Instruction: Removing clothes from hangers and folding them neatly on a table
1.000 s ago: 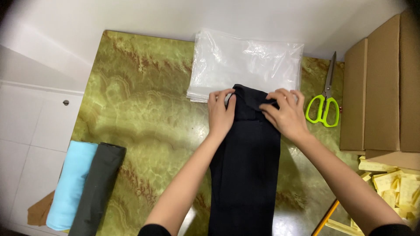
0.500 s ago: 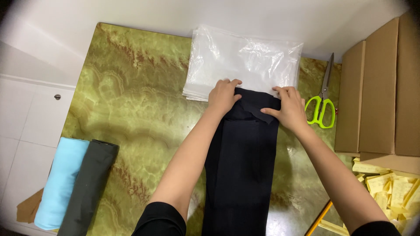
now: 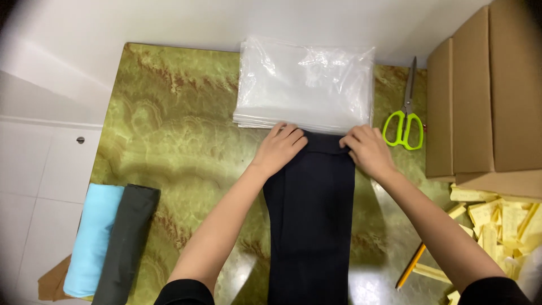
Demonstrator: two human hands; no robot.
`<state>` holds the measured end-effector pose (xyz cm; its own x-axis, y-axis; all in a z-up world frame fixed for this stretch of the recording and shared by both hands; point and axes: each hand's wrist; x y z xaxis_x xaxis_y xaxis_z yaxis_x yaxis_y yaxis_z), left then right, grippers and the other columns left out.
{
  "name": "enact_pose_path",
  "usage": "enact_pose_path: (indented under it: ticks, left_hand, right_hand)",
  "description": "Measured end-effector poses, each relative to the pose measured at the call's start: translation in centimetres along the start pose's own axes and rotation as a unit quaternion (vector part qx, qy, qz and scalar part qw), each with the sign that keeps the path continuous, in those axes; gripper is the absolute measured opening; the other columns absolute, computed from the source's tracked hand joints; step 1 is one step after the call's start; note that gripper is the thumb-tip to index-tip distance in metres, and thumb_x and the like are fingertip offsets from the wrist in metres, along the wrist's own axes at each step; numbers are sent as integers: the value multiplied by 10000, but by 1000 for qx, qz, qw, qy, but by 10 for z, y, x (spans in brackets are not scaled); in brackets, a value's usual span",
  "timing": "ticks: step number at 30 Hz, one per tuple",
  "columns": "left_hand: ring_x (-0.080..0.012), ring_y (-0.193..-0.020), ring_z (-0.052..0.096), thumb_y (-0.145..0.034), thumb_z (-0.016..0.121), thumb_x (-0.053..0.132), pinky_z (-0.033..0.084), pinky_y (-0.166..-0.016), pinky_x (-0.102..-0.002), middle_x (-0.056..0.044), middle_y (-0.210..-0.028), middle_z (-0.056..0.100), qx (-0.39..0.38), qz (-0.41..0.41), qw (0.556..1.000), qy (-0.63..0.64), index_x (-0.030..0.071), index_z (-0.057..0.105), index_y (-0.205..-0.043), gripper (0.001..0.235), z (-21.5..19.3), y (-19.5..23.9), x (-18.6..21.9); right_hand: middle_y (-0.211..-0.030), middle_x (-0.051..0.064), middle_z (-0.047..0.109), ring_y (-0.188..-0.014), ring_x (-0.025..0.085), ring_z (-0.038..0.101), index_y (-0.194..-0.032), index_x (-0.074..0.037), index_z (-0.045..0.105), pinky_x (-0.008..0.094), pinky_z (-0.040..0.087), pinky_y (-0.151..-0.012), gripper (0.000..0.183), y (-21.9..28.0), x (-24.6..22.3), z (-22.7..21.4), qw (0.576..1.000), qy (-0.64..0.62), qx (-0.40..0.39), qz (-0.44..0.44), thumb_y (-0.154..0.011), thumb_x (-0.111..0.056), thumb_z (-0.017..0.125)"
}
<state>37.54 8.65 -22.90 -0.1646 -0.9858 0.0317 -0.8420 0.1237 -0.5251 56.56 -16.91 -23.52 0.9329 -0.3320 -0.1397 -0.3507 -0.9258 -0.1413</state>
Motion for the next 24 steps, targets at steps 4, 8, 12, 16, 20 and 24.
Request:
enact_pose_path:
  ticks: [4, 8, 12, 16, 20, 24]
  left_hand:
    - [-273, -1139, 660, -983, 726, 255, 526, -982, -387, -86, -973, 704, -56, -12, 997, 48, 114, 706, -1099, 183, 15, 23, -5]
    - [-334, -1146, 671, -986, 747, 165, 569, -912, -441, -153, -1182, 679, -130, -98, 985, 53, 128, 573, -1459, 505, 0, 5, 5]
    - [-375, -1217, 664, -976, 752, 113, 576, -964, -491, -218, -1498, 533, -193, -158, 965, 77, 173, 397, -1649, 764, -17, -11, 8]
    - [-282, -1114, 657, -886, 851, 232, 540, -936, -415, -105, -1239, 640, -196, -141, 970, 7, 132, 577, -1455, 640, 5, -1, 5]
    - [-263, -1055, 619, -786, 914, 208, 487, -893, -404, -90, -1112, 629, -139, -107, 983, -48, 113, 693, -1191, 471, 43, 18, 1]
    - [-268, -1012, 609, -925, 732, 171, 447, -857, -396, -94, -987, 633, -23, -69, 993, -88, 121, 660, -986, 107, 26, 17, 16]
  right_hand:
    - [-1148, -3, 659, -1178, 228, 608, -1026, -226, 726, 397, 428, -931, 201, 6, -22, -17, 999, -3, 24, -34, -860, -328, 777]
    - [-1271, 27, 633, -1260, 288, 591, -845, -139, 764, 408, 471, -939, 213, -5, -26, -23, 993, -99, 16, 67, -966, -315, 764]
    - [-1108, 88, 660, -1165, 361, 640, -1114, -129, 697, 477, 507, -953, 342, -16, -14, 4, 970, -197, -14, 140, -838, -224, 876]
    - [-1058, -19, 659, -1134, 266, 627, -1258, -194, 675, 452, 454, -921, 528, -18, -25, -2, 975, -119, -68, 177, -787, -267, 903]
    - [-1019, -43, 602, -1130, 227, 576, -1108, -210, 696, 433, 421, -942, 383, -10, -34, 7, 989, -36, -48, 136, -780, -267, 886]
    - [-1018, -29, 569, -1115, 218, 557, -1066, -196, 677, 400, 405, -941, 378, 4, -50, -2, 995, 3, -4, 99, -759, -207, 896]
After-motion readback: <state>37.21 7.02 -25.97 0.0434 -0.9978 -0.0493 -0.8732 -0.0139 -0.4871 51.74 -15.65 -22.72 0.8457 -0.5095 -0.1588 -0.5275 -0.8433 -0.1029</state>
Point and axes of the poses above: each hand's wrist, its own y-axis away from the middle knuckle, its own z-axis out of the palm, x = y × z
